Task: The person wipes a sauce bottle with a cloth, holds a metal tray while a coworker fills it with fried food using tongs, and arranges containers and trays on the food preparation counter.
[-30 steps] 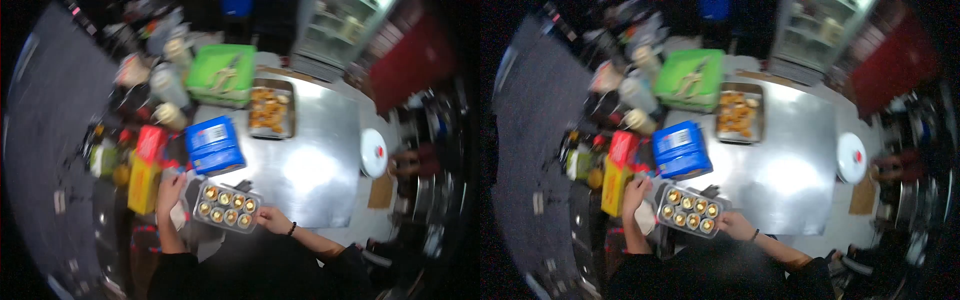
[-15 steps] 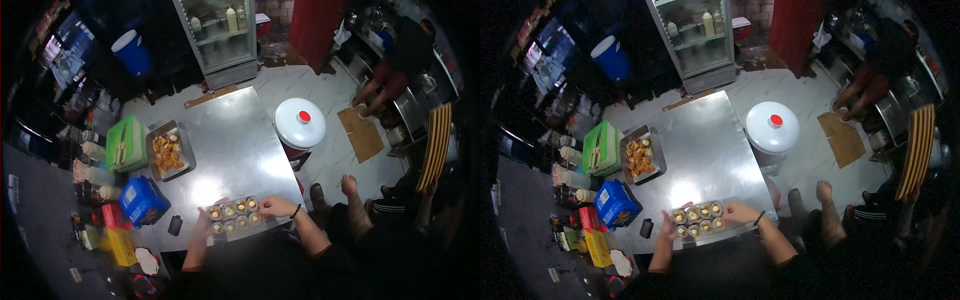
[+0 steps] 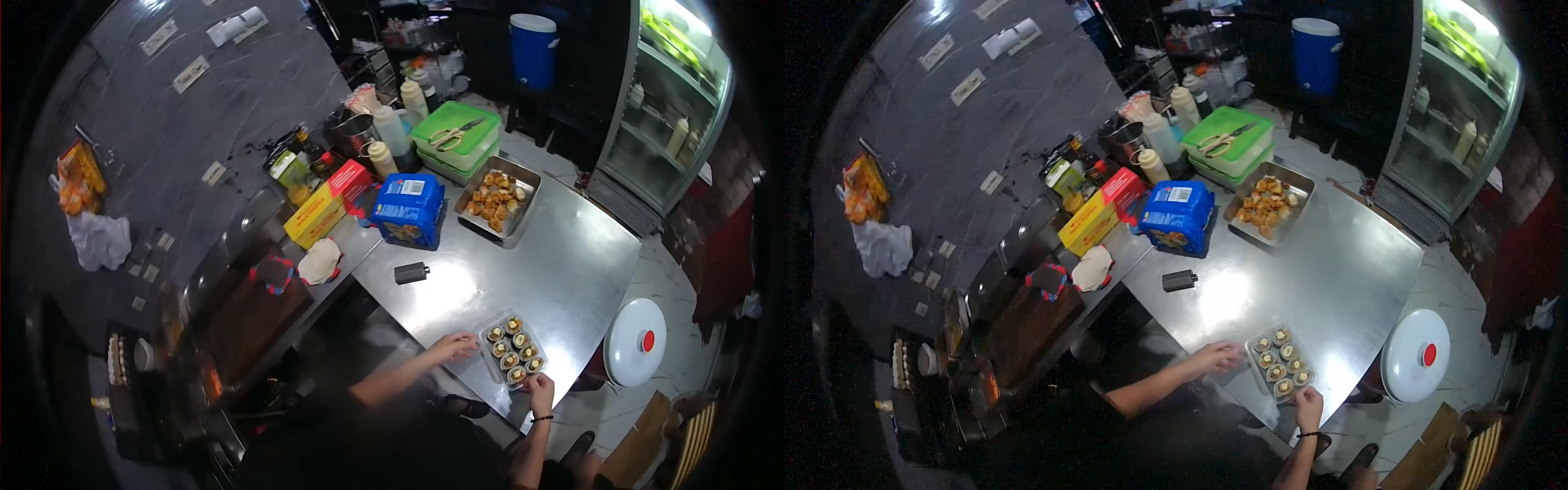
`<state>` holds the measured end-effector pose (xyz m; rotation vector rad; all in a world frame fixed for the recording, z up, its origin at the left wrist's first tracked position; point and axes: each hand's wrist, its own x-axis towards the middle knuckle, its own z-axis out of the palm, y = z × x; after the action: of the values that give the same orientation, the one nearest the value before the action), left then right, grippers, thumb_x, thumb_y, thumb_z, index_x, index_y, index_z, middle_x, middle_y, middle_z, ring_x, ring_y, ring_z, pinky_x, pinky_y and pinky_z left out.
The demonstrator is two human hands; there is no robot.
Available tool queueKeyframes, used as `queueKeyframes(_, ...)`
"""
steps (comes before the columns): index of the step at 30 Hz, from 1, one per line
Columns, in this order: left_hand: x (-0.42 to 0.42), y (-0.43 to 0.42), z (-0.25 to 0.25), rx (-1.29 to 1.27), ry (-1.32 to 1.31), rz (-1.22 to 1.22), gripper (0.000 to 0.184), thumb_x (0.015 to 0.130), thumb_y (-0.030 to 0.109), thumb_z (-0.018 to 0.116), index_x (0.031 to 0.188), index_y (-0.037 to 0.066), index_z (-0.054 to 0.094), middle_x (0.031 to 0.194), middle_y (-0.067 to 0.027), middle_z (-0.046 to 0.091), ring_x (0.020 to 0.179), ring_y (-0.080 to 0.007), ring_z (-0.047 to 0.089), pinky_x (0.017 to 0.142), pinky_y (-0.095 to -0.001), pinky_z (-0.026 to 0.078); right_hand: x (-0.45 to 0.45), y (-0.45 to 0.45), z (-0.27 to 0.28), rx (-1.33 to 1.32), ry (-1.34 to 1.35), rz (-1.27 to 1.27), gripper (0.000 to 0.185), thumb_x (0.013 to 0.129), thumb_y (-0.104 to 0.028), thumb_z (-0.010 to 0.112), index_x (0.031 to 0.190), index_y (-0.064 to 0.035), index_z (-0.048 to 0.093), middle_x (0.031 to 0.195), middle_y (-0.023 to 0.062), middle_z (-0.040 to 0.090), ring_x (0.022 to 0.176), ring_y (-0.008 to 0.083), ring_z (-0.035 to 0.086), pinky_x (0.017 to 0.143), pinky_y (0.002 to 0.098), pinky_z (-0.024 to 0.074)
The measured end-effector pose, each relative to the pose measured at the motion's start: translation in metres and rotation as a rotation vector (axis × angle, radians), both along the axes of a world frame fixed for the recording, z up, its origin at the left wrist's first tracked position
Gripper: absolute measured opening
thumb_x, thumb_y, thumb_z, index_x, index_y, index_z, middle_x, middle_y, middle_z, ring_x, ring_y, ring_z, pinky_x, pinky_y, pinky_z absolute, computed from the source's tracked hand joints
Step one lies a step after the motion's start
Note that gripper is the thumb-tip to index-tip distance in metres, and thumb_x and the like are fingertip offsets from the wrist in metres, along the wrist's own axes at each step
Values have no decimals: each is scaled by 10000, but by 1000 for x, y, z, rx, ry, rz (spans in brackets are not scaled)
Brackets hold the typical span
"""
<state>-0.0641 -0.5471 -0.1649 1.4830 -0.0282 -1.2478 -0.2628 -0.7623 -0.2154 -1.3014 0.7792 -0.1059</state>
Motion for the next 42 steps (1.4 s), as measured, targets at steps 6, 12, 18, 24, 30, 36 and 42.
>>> queueKeyframes(6, 89, 102, 35, 549, -820, 61, 394, 730, 257, 668, 1058, 59, 574, 925, -111, 635, 828, -241, 620, 723, -346, 490, -15, 31, -12, 3, 20, -126, 178, 841, -94, 509, 682, -12, 510, 669, 45, 572, 591, 131, 572, 562, 253, 491)
queueKeyframes(12, 289, 252, 46, 1228, -1474, 170, 715, 609, 254, 737, 1198, 26, 402, 1263, -219, 407, 1178, -337, 399, 945, -457, 342, -46, 90, 7, -10, 22, -385, 389, 873, -239, 561, 1171, -42, 405, 1018, 114, 561, 759, 152, 595, 617, 222, 473)
queueKeyframes(18, 367, 294, 51, 1303, -1308, 23, 819, 534, 363, 781, 1177, 39, 391, 1249, -214, 407, 1186, -345, 378, 965, -496, 298, -124, 166, -51, -273, 149, -748, 355, 836, -97, 528, 1154, -74, 372, 814, 65, 534, 548, 115, 527, 440, 193, 393)
queueKeyframes(24, 406, 330, 41, 971, -1327, -13, 748, 512, 366, 775, 1066, 48, 386, 1073, -191, 501, 1056, -358, 474, 897, -498, 366, -138, 254, -73, -661, 344, -247, 417, 773, -23, 531, 1159, -54, 375, 753, 87, 561, 542, 159, 552, 489, 276, 471)
queueKeyframes(30, 407, 330, 61, 882, -1256, -16, 715, 544, 325, 729, 1109, 74, 371, 1084, -201, 510, 1057, -366, 479, 870, -494, 387, -84, 295, -32, -530, 518, -35, 472, 740, -36, 589, 1160, -47, 373, 740, 105, 601, 602, 193, 611, 567, 300, 498)
queueKeyframes(36, 415, 330, 87, 868, -1153, 8, 832, 535, 310, 741, 1193, 87, 281, 1156, -240, 498, 1094, -408, 458, 889, -504, 369, -65, 300, -51, -580, 556, 144, 488, 735, -74, 623, 1154, -57, 374, 748, 100, 610, 620, 201, 622, 579, 316, 497)
queueKeyframes(42, 421, 359, 89, 364, -926, 289, 663, 403, 129, 777, 946, 55, 404, 822, -70, 477, 768, -224, 509, 656, -325, 439, -39, 312, -40, -580, 555, 195, 477, 750, -147, 619, 1154, -75, 376, 763, 97, 625, 650, 225, 627, 607, 340, 485)
